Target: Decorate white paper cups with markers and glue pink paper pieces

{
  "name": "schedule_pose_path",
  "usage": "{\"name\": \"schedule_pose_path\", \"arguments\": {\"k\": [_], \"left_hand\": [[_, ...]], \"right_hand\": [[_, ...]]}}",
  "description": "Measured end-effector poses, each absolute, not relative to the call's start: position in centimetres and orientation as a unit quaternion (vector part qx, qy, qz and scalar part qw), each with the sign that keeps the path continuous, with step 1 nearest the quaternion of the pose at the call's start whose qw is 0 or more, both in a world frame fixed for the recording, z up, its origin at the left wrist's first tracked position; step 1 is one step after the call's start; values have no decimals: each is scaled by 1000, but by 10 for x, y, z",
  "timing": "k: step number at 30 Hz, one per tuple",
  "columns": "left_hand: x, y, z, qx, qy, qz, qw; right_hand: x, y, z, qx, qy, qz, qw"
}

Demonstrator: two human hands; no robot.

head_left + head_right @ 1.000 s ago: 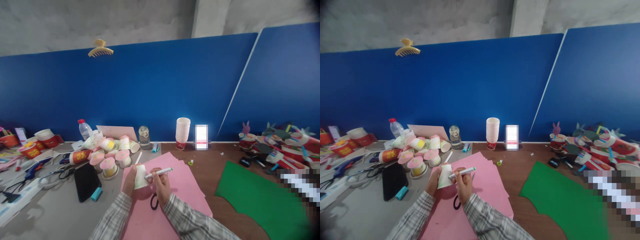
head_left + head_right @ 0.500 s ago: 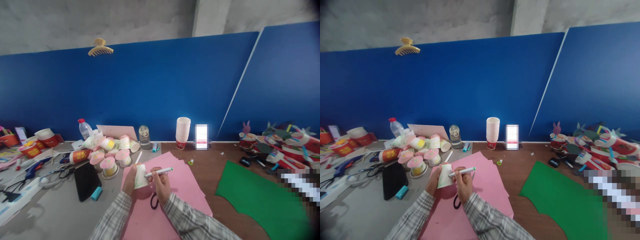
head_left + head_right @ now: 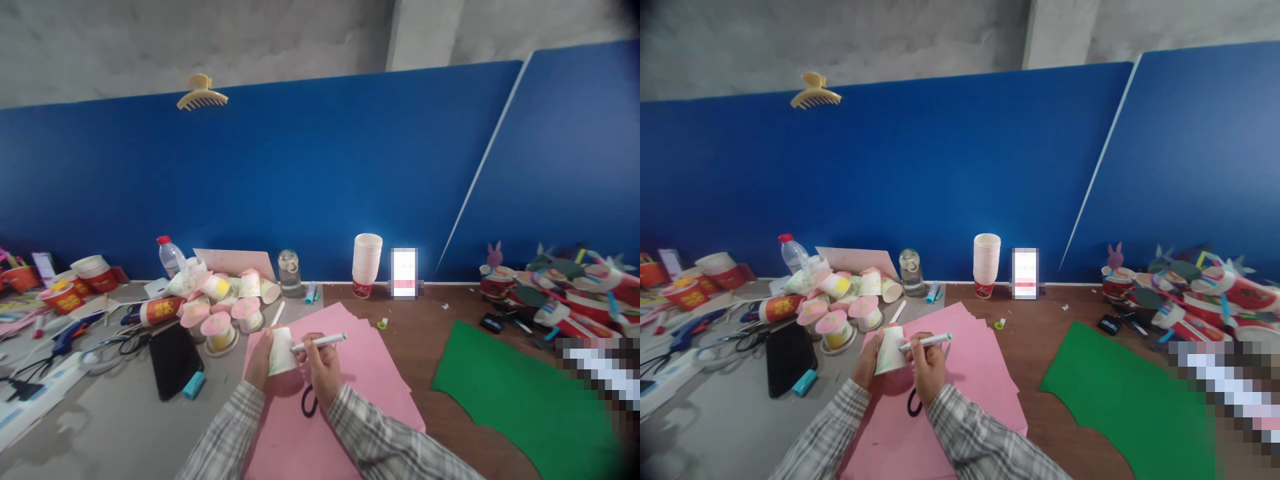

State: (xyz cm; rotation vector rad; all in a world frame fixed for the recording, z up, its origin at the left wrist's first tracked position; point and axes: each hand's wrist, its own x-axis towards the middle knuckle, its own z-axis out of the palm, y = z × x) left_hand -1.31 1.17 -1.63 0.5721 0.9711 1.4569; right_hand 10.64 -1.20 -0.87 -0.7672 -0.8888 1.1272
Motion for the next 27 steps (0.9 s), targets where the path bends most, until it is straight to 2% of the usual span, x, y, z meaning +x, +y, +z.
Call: {"name": "schedule_pose_path", "arguments": {"k": [27], "left_hand": [[-13, 13, -18, 248, 418, 622, 613]], "right_hand": [[107, -15, -4, -348, -388, 536, 664]]}}
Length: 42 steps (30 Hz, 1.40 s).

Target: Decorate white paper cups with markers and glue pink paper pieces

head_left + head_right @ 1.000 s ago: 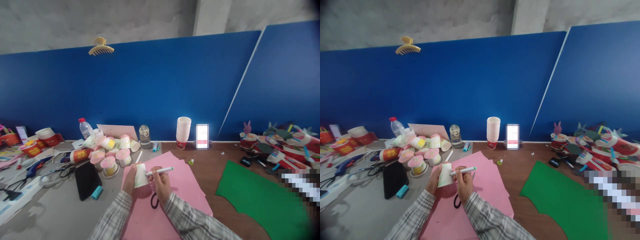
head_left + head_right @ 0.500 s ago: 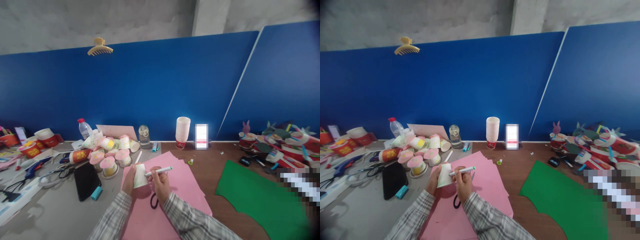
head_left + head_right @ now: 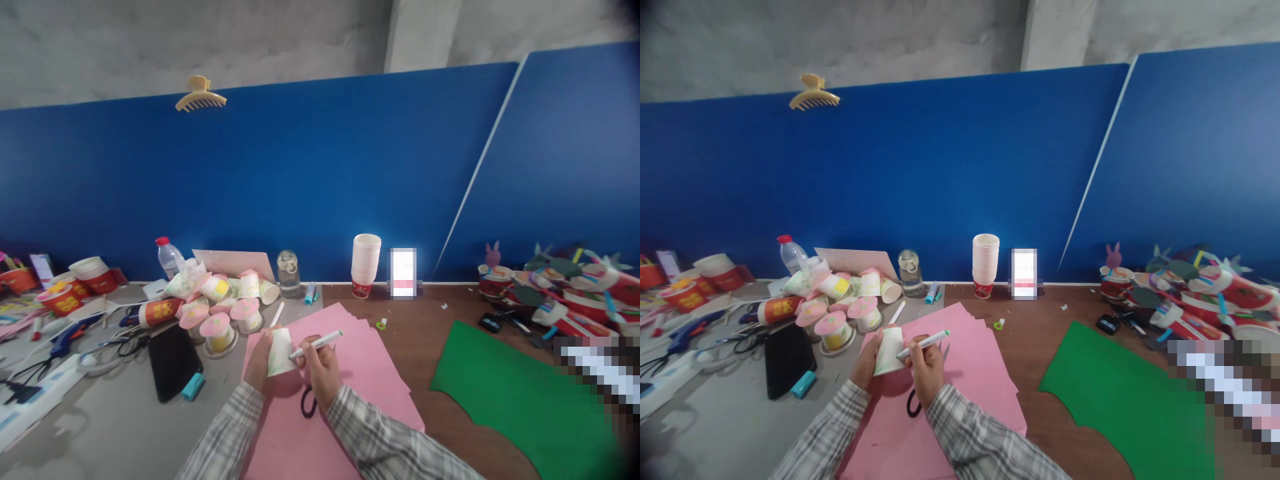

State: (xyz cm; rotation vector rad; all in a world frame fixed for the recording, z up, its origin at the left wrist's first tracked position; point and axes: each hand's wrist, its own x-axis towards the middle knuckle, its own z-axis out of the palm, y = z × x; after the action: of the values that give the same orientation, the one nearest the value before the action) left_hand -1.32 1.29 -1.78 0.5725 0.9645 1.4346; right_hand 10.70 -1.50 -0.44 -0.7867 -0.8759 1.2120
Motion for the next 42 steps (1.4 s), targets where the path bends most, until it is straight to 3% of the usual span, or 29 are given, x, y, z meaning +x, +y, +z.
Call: {"name": "schedule_pose_path", "arguments": {"k": [42], "left_hand": [[-14, 14, -22, 273, 421, 634, 589]], "right_hand": [[107, -16, -7, -328, -404, 527, 671]]}}
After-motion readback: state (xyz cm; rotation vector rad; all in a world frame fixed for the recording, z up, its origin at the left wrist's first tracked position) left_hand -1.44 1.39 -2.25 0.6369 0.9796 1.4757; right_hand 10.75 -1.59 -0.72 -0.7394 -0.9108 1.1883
